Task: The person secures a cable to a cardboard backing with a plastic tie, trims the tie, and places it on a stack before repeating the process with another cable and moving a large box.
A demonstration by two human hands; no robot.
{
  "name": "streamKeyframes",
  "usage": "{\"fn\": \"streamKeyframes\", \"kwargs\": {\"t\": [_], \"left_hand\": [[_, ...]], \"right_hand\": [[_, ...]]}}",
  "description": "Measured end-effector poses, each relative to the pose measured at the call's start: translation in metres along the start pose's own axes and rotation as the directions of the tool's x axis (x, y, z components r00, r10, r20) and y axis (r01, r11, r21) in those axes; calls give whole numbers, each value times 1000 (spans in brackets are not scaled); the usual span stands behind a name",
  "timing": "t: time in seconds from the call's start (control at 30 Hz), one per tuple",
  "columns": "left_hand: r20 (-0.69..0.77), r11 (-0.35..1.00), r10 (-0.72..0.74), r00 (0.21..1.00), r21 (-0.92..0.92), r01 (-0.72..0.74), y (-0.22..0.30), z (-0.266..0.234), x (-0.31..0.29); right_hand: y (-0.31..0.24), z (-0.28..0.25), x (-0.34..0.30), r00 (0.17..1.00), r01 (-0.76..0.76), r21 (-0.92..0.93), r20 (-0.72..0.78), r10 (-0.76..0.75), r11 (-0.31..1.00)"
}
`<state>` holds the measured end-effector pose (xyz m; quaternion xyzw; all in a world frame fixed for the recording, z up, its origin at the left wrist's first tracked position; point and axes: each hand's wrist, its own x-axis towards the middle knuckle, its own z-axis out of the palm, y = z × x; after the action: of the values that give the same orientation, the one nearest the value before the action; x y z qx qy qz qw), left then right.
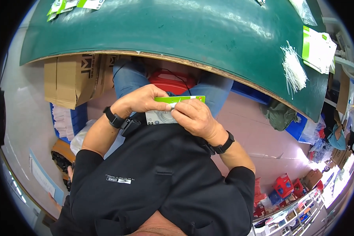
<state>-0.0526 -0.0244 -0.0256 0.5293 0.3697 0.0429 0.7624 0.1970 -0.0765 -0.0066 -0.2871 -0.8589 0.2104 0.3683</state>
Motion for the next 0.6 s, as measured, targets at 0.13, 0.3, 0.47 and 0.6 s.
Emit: {"fn": "streamKeyframes", "kwargs": {"t": [0.13,0.3,0.47,0.6], "left_hand": [[-8,1000,15,1000,27,-14,3,0,-3],[-10,999,45,999,27,-45,3,0,-3],[-15,996,78,997,46,-77,4,1,-3],[-12,995,74,997,70,-73,6,2,-3]], "right_hand": [[0,3,1,998,57,60,-5,-57,997],[3,5,3,997,81,81,12,-82,993],[4,6,4,996,87,114,-5,-87,990],[5,6,1,997,71,136,-19,-69,988]]}}
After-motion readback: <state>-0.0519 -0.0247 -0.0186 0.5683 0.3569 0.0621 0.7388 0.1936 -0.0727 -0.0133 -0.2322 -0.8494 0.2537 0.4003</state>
